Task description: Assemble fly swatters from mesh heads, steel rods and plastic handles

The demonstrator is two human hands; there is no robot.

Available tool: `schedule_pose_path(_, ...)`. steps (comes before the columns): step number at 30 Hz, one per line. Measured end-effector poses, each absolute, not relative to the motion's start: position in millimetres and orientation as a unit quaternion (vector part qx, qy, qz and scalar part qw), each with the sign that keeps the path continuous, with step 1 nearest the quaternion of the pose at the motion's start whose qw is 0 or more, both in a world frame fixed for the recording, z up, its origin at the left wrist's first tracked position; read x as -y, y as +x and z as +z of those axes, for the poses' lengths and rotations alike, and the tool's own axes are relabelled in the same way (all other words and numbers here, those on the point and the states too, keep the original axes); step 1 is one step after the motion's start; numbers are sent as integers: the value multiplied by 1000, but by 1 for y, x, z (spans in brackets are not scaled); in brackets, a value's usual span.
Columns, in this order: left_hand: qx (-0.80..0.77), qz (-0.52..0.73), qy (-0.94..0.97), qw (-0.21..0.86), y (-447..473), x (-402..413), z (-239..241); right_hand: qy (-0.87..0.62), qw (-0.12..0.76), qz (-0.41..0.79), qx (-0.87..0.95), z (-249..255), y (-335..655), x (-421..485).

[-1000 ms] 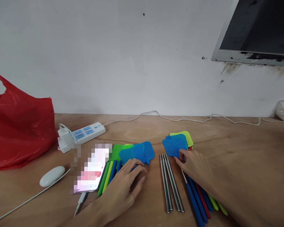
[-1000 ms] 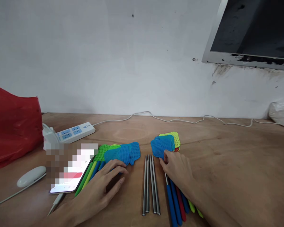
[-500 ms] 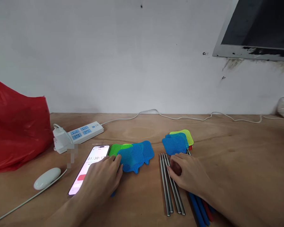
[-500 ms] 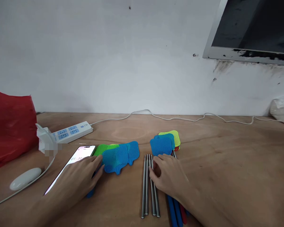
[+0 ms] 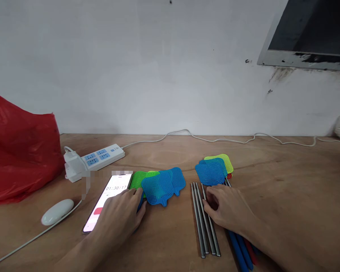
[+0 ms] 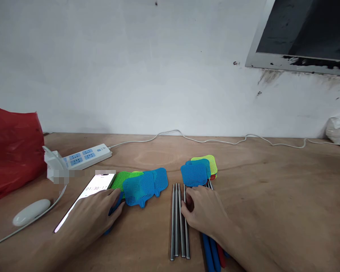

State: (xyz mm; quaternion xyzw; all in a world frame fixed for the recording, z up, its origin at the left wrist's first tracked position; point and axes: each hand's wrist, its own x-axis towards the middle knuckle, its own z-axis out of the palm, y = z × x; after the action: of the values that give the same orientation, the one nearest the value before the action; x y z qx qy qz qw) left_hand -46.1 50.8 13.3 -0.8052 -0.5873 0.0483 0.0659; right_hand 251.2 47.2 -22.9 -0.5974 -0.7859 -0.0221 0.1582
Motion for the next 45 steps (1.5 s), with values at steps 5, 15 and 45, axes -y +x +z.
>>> schedule_pose_path(5, 599, 38, -795, 84, -46, -49, 12, -593, 175, -19, 786, -23, 250, -47)
schedule_pose_path(15, 532, -21, -846, -33, -38, -44, 22, -616, 175, -12, 768, -21, 245, -46)
schedule_pose_path(45, 391, -166, -876, -230, -20, -23, -7, -412, 753, 443, 259, -3, 248, -58)
